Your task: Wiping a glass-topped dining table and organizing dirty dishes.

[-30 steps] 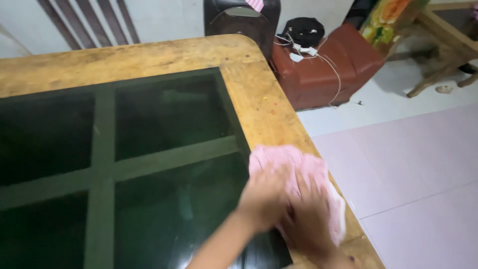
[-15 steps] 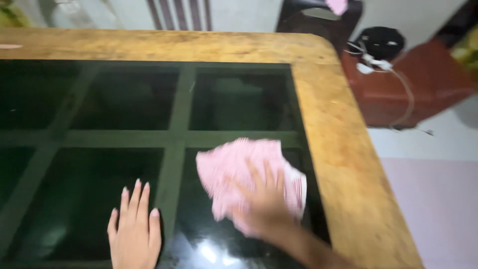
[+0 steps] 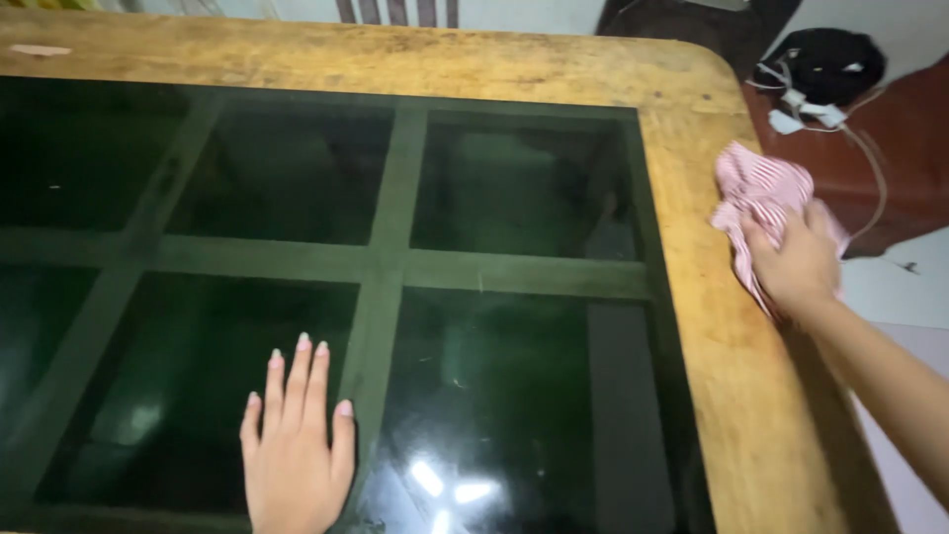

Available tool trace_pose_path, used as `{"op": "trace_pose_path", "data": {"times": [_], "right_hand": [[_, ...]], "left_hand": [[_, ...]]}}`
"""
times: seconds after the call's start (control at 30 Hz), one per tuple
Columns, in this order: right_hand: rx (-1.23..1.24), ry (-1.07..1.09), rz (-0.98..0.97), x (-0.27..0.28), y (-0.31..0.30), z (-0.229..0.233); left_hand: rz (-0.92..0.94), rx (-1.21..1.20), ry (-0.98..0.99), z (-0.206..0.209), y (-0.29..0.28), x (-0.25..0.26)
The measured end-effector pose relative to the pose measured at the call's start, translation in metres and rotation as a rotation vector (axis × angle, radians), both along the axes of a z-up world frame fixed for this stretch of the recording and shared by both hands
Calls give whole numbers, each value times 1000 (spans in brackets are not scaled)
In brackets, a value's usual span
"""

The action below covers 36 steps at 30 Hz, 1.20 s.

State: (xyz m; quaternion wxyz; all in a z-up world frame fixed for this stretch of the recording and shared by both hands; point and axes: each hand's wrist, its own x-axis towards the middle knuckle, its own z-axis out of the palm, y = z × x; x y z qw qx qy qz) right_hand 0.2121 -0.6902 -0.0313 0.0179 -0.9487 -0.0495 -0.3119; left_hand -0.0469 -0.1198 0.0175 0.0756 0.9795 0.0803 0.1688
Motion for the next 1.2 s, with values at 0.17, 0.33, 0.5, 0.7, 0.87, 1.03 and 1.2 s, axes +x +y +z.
{"op": "trace_pose_path", "data": {"times": [0.17,0.33,0.5,0.7,0.87,1.03,1.2], "right_hand": [[208,169,59,-114,49,13],[140,3,519,-218,208,10],[229,143,856,-266,339,58],[233,172,655,-220,308,28],[210,188,294,-111,211,33],[198,232,1,-146,117,27],[215,256,-68,-232,127,14]], "left_hand": [[-31,-17,-8,-5,1,-2],[0,16,18,-4,1,-1],[-35,27,-4,-12,9,-4],[-5,25,15,-11,7,-1],[0,38,-4,-12,7,-2],[-36,10,-35,-20,11,-2],[-38,12,-36,-31,12,1]]}}
